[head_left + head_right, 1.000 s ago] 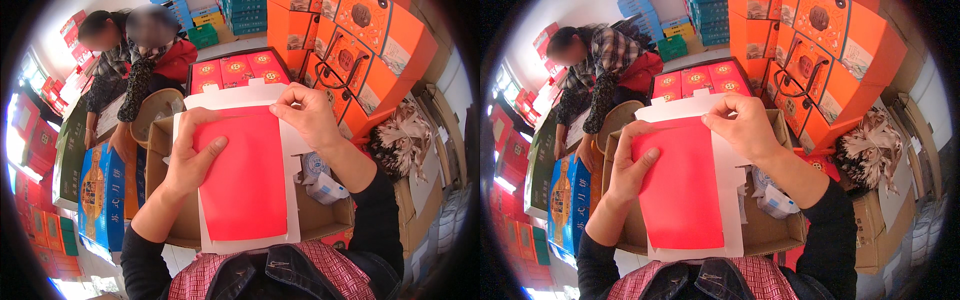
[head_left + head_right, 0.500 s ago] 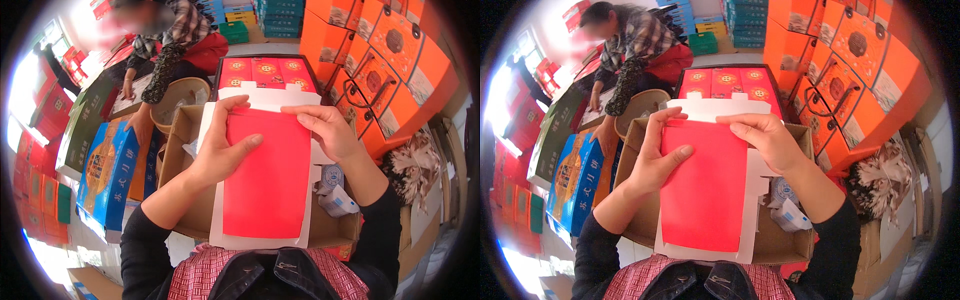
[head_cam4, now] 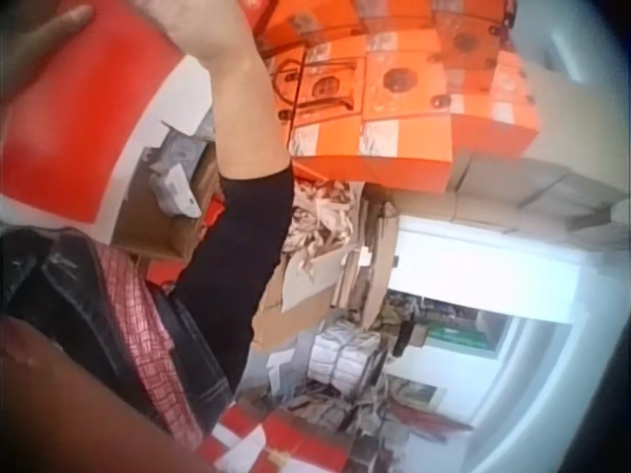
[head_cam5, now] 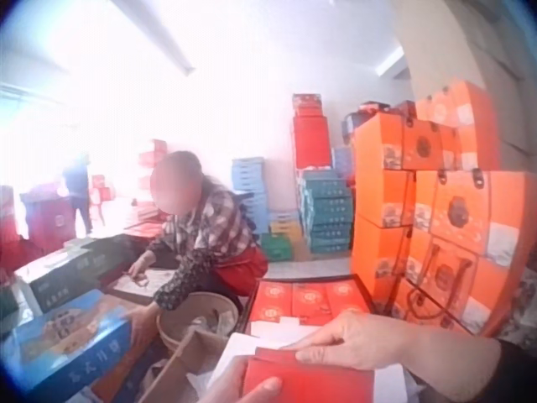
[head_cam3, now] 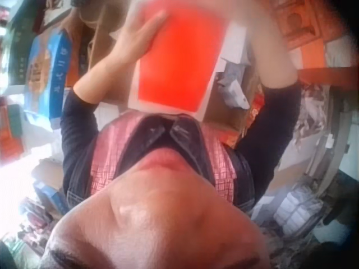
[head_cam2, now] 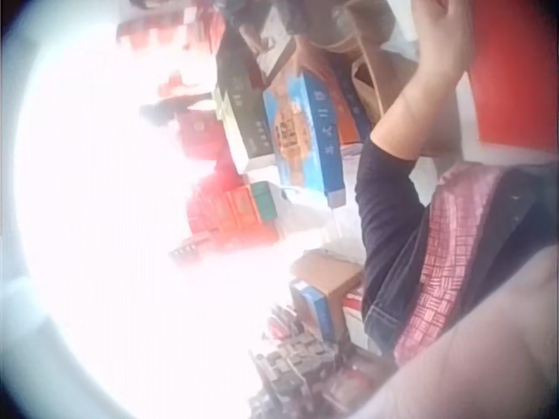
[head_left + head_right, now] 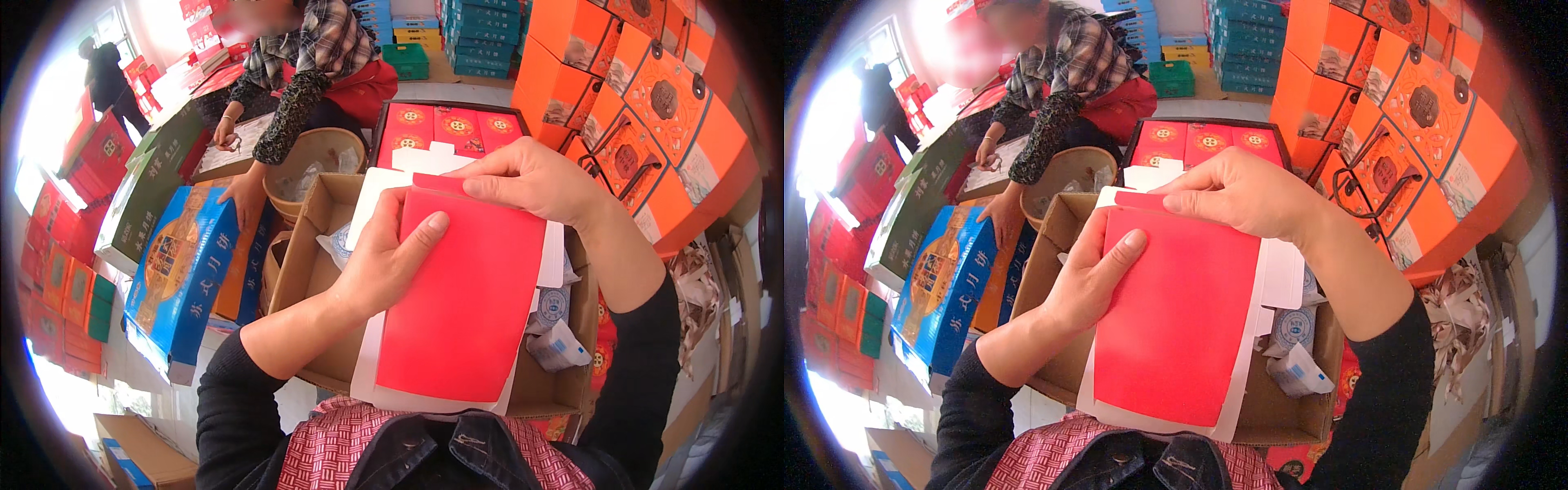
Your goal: The person assembles red and white paper boxes by folding the sides and tucking flaps. They place small white packets into the boxes and stack the finished units on a nearby table. Another person works alongside in the background.
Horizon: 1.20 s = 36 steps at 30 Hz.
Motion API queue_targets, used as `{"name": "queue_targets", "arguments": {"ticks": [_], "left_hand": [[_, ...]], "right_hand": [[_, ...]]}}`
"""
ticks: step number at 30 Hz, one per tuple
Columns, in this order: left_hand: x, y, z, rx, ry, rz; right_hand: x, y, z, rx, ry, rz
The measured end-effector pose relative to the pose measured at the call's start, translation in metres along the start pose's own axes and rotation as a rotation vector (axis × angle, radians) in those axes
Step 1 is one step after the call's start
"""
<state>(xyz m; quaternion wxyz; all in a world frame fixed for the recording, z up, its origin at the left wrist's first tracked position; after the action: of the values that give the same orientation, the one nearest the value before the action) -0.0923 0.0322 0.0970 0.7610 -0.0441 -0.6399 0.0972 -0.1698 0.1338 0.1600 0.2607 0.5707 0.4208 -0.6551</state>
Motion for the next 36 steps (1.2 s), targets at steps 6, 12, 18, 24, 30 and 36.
{"name": "queue_targets", "arguments": {"ticks": [6,12,18,24,30,36], "left_hand": [[0.023,0.004,-0.008,0.052,0.176,0.116],[0.034,0.006,-0.013,0.022,0.303,0.233],[0.045,0.002,-0.018,0.155,0.399,0.405],[0.019,-0.007,-0.010,0.122,0.128,0.269],[0.016,-0.014,0.000,0.160,0.227,0.198],[0.020,-0.010,-0.003,0.129,0.202,0.180]], "right_hand": [[-0.008,0.003,-0.005,0.000,-0.055,0.007],[-0.003,0.002,-0.006,-0.003,-0.066,0.026],[-0.006,0.008,-0.008,-0.054,-0.035,0.004],[-0.010,-0.003,-0.006,-0.017,-0.199,0.206],[0.016,-0.049,-0.035,0.122,-0.244,0.427],[0.044,-0.045,-0.055,0.349,-0.289,0.695]]}}
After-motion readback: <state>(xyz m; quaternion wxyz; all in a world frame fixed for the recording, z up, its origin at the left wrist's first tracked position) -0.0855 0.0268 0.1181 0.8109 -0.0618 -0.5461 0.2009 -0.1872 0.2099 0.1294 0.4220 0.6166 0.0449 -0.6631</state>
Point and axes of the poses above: each hand's wrist, its own z-axis towards the middle knuckle, its own y-axis out of the palm, x = y × z, the point moved 9 cm from there along z, towards the middle knuckle, and after that the axes turned 15 degrees about z, right-handed, at the moved point
